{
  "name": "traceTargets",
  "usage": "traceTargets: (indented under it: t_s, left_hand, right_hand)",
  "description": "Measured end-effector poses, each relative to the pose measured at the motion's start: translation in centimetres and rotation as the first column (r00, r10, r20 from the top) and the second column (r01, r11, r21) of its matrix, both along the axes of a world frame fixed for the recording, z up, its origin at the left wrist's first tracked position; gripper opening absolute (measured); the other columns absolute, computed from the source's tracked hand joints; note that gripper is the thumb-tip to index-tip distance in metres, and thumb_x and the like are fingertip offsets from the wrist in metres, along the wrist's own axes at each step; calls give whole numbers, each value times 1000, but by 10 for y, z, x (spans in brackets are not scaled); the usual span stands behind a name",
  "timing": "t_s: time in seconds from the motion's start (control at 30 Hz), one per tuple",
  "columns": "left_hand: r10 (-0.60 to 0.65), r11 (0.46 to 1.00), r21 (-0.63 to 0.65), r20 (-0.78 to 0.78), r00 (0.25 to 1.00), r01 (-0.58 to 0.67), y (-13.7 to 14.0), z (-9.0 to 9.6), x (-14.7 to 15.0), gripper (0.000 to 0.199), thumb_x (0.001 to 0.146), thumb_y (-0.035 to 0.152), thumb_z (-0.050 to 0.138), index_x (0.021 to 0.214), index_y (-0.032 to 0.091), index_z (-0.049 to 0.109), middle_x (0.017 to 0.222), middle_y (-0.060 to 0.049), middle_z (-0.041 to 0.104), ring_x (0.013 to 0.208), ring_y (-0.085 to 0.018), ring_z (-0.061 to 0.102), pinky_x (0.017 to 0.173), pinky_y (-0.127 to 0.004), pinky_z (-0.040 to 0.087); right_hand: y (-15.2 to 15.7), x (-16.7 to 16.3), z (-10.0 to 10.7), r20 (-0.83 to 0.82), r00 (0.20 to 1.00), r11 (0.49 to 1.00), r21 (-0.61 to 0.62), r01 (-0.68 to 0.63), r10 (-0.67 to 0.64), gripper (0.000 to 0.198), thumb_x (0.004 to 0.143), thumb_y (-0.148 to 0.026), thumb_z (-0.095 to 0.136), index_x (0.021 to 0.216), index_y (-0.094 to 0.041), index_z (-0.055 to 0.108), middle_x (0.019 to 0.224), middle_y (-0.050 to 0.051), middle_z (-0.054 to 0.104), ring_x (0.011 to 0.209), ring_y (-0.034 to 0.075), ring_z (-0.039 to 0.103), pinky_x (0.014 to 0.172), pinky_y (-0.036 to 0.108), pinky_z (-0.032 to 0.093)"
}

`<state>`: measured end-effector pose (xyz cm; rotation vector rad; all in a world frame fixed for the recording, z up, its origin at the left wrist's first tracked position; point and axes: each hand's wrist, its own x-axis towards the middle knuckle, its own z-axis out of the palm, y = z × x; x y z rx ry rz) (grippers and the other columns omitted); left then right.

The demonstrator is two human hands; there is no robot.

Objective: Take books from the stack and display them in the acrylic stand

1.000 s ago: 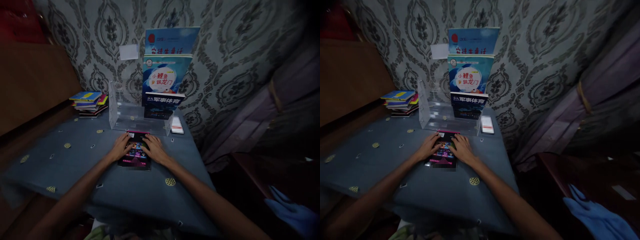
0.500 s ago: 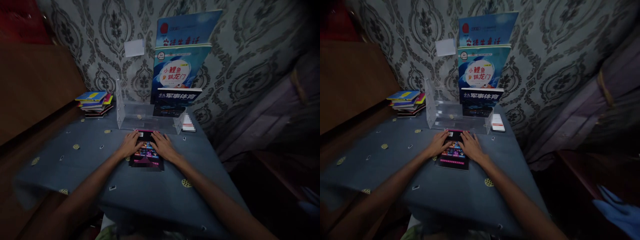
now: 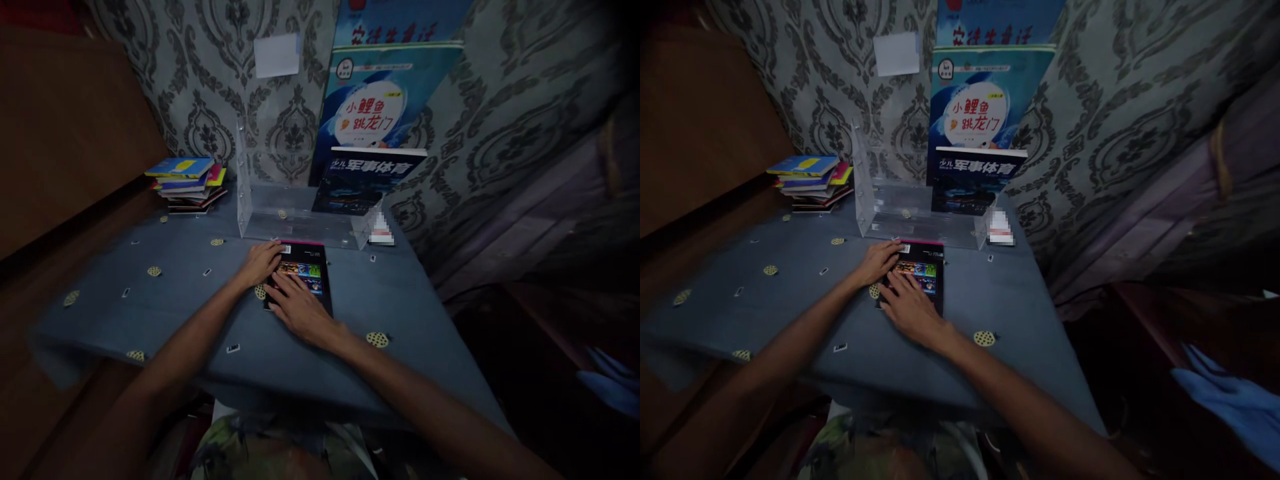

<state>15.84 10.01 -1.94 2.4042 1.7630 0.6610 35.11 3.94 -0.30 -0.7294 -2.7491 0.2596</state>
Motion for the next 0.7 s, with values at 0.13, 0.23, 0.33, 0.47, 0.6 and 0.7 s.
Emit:
traceTargets:
  t_s: [0.13, 0.23, 0.33, 0.47, 0.6, 0.7]
  left_hand:
    - [-6, 1000, 18, -22, 1000, 7, -1, -1, 1, 38, 101, 24, 44, 135, 21, 59, 146, -9, 56, 134, -24, 53, 109, -42, 43]
    - [4, 1000, 16, -50, 999, -3, -2, 0, 3, 38, 101, 24, 42, 136, 21, 58, 147, -10, 55, 134, -24, 53, 109, -43, 43]
    - [7, 1000, 16, -73, 997, -6, -4, 1, 5, 38, 101, 23, 41, 136, 20, 56, 148, -11, 54, 136, -24, 52, 109, -43, 43]
    - [1, 1000, 13, -89, 996, 0, -4, 0, 6, 38, 102, 23, 40, 137, 19, 55, 150, -12, 52, 139, -23, 49, 112, -42, 41]
    - [-3, 1000, 10, -93, 996, 4, -4, -2, 5, 39, 103, 24, 37, 139, 19, 53, 151, -12, 51, 141, -22, 46, 113, -42, 40]
    - [2, 1000, 13, -97, 995, -1, -4, -3, 5, 39, 104, 25, 36, 139, 19, 53, 151, -12, 51, 141, -22, 46, 113, -41, 40]
  right_hand:
    - [8, 7, -3, -63, 998, 999, -32, -31, 29, 42, 102, -33, 46, 141, -21, 56, 153, 14, 50, 148, 26, 38, 122, 54, 30]
    - [26, 17, -9, -92, 996, 997, -82, -4, -3, 44, 102, -36, 44, 142, -19, 56, 150, 14, 53, 145, 25, 42, 121, 52, 33]
    - [57, 32, -17, -83, 984, 984, -92, 152, -160, 46, 102, -37, 42, 142, -19, 55, 151, 14, 52, 144, 28, 44, 119, 56, 33]
    - [94, 49, -30, -112, 938, 944, -63, 323, -328, 51, 100, -42, 41, 143, -17, 55, 153, 16, 49, 144, 30, 43, 118, 56, 36]
    - [105, 55, -36, -130, 918, 927, -31, 373, -374, 53, 99, -43, 40, 142, -15, 55, 151, 17, 51, 144, 31, 44, 116, 55, 37]
    - [104, 56, -35, -111, 921, 927, -29, 373, -374, 54, 99, -44, 39, 141, -14, 55, 152, 17, 51, 144, 31, 43, 117, 55, 37]
